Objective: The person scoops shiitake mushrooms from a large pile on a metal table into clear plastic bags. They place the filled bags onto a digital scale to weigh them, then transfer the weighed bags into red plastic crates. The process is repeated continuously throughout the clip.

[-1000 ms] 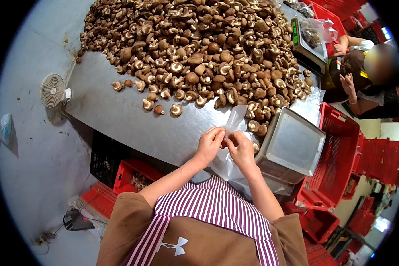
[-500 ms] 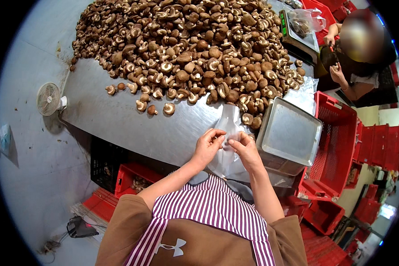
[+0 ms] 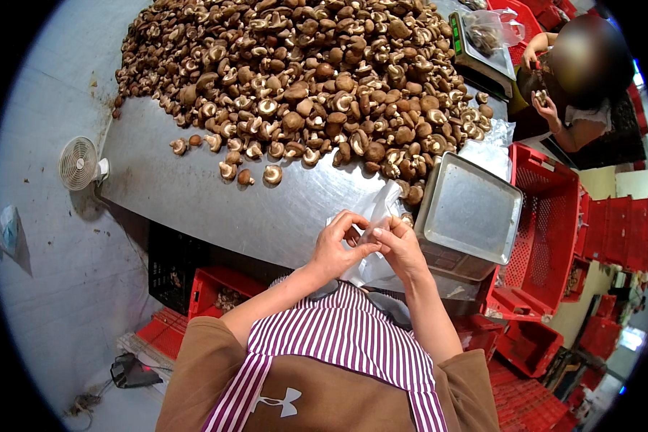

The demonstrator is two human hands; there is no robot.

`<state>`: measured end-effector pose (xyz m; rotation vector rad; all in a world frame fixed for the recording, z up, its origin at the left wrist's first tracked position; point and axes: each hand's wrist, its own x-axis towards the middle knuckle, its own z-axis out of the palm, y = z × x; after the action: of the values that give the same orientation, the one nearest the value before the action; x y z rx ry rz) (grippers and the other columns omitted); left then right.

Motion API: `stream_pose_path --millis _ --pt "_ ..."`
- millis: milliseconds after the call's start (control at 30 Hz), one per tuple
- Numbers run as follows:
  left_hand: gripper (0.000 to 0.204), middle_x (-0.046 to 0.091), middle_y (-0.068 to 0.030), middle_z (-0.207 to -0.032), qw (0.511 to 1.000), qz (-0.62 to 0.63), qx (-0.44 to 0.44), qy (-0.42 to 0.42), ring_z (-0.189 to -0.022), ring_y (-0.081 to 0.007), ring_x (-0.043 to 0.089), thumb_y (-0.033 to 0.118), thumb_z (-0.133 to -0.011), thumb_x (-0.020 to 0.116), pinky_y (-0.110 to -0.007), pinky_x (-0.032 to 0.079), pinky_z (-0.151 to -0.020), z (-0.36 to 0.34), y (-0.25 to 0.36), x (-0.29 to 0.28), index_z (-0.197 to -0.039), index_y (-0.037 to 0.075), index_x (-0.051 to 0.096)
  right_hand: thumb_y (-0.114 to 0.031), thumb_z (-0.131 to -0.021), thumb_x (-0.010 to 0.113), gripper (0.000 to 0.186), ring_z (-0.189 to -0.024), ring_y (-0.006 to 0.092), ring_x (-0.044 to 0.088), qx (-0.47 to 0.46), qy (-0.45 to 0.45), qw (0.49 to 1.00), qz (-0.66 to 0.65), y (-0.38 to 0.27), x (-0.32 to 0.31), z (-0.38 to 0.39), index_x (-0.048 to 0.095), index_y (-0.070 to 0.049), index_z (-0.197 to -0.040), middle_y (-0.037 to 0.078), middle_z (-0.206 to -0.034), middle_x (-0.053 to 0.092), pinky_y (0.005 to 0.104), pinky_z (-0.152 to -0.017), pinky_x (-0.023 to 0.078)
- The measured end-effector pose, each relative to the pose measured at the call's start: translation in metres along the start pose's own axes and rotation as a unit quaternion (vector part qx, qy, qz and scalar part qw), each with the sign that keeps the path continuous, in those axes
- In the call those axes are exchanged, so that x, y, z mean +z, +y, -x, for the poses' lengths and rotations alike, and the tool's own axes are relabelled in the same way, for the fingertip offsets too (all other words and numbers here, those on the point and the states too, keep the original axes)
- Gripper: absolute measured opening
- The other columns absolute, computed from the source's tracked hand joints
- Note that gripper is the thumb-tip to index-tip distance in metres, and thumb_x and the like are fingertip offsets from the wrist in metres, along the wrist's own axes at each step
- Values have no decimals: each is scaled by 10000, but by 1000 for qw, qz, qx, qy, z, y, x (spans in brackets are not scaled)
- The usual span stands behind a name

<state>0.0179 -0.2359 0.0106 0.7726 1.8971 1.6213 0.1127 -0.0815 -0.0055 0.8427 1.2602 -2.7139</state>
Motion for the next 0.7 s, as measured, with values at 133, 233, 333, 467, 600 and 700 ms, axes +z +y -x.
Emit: stream_pose_path --millis 133,233,333,467,600,700 --pt "293 583 -39 -886 1000 -7 -7 2 -738 -111 608 150 -798 789 -252 499 -663 -1 3 -1 -994 22 614 -161 -863 745 255 -738 95 585 19 20 999 -23 -4 13 -1 605 -59 -1050 2 -856 625 249 -670 479" --pt "223 593 -45 -860 1000 -8 0 -10 -714 -117 601 108 -808 768 -255 494 -650 -3 -4 -2 -947 15 620 -172 -855 756 270 -746 96 591 45 -2 999 -15 -5 10 -2 608 -66 -1053 -2 -863 632 244 -657 470" --pt "153 598 -51 -840 999 -24 21 -33 -700 -122 587 70 -822 740 -261 484 -635 -6 -7 -5 -884 5 617 -178 -851 759 271 -751 98 597 45 -4 999 -10 -1 7 -6 610 -70 -1050 -3 -867 637 241 -651 466" --pt "126 581 -51 -797 999 -23 37 -27 -696 -126 565 41 -830 710 -265 468 -623 -7 -9 -9 -821 -6 593 -173 -848 759 286 -757 103 604 54 -2 998 -16 0 4 -9 610 -65 -1067 -1 -871 640 245 -653 468" --pt "89 561 -45 -778 999 -32 11 42 -681 -118 549 -4 -821 655 -264 456 -593 -5 -16 -23 -794 -4 571 -133 -864 725 141 -733 107 594 3 76 996 -46 0 -4 -18 611 -76 -925 2 -822 626 254 -658 479" --pt "76 551 -54 -762 987 -85 -16 136 -650 -124 546 -23 -793 623 -275 461 -567 3 -42 -58 -776 -2 552 -130 -911 654 141 -668 131 560 -25 182 965 -189 -11 -31 -28 576 -106 -795 5 -749 593 269 -679 488"
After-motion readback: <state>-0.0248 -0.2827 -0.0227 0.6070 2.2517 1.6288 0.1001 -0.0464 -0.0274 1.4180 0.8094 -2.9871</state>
